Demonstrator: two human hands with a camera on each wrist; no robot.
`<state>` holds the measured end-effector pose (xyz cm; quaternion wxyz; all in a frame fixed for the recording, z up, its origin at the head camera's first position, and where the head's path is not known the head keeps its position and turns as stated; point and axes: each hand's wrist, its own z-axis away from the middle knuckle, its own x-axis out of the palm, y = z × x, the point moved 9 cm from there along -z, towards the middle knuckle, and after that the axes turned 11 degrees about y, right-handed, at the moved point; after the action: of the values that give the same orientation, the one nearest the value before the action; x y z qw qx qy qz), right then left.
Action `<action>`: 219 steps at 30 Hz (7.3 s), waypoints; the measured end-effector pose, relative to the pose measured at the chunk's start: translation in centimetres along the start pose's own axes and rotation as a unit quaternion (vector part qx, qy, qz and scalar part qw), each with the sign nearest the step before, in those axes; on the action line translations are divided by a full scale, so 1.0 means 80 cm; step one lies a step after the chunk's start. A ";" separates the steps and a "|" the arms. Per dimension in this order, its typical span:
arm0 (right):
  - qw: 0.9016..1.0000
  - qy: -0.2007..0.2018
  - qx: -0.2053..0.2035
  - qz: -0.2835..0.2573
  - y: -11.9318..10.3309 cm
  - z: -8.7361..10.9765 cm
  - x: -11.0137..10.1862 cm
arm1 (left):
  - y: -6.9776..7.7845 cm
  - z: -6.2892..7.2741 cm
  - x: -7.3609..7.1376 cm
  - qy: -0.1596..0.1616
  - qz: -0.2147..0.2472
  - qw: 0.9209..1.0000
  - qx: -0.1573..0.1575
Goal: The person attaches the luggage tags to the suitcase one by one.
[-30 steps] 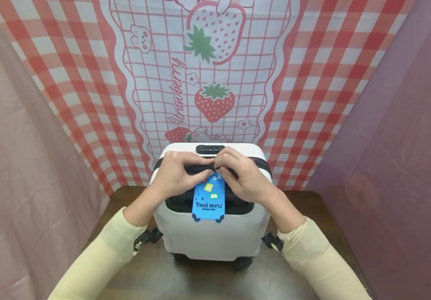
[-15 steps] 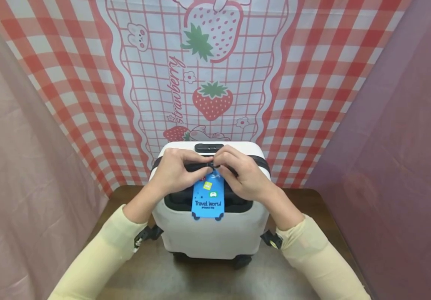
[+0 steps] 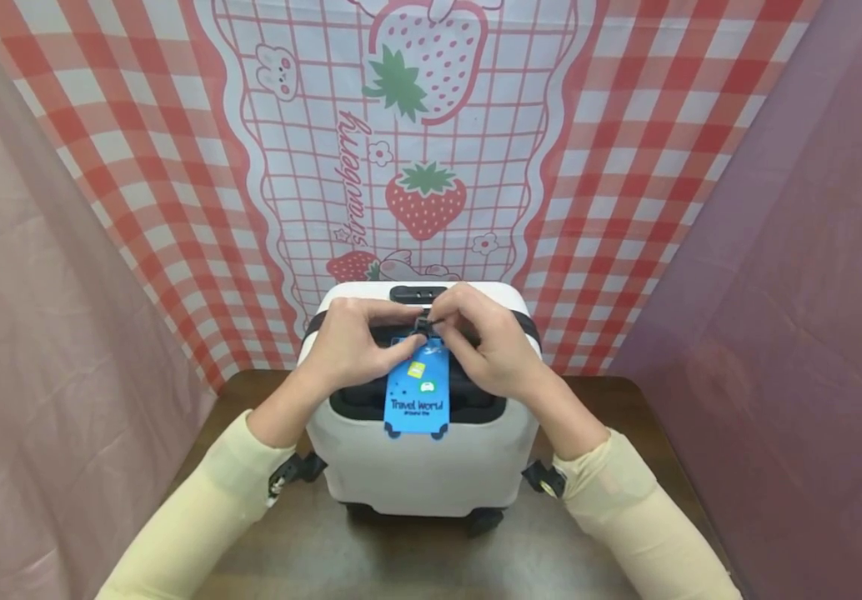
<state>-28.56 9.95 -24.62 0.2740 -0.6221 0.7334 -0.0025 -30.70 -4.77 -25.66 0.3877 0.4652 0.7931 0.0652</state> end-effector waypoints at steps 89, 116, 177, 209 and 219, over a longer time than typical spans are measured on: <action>0.993 0.021 0.055 0.106 0.014 -0.005 0.000 | -0.004 0.004 0.001 0.010 0.015 1.000 -0.026; 0.988 0.015 0.084 0.125 0.016 -0.004 -0.002 | -0.003 0.003 0.000 0.001 0.026 0.999 -0.031; 0.989 -0.021 0.146 0.004 0.028 0.002 0.002 | -0.001 0.002 -0.003 0.015 0.089 0.996 -0.010; 0.991 -0.049 0.128 0.002 0.024 0.000 0.010 | 0.007 0.002 -0.006 0.024 0.080 0.996 0.022; 0.995 -0.057 0.083 0.005 0.017 -0.001 0.012 | 0.006 0.004 -0.006 0.027 0.086 0.996 0.018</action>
<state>-29.89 9.39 -25.42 0.3664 -0.5923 0.7171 -0.0264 -30.05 -4.92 -25.37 0.3502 0.5368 0.7615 0.0966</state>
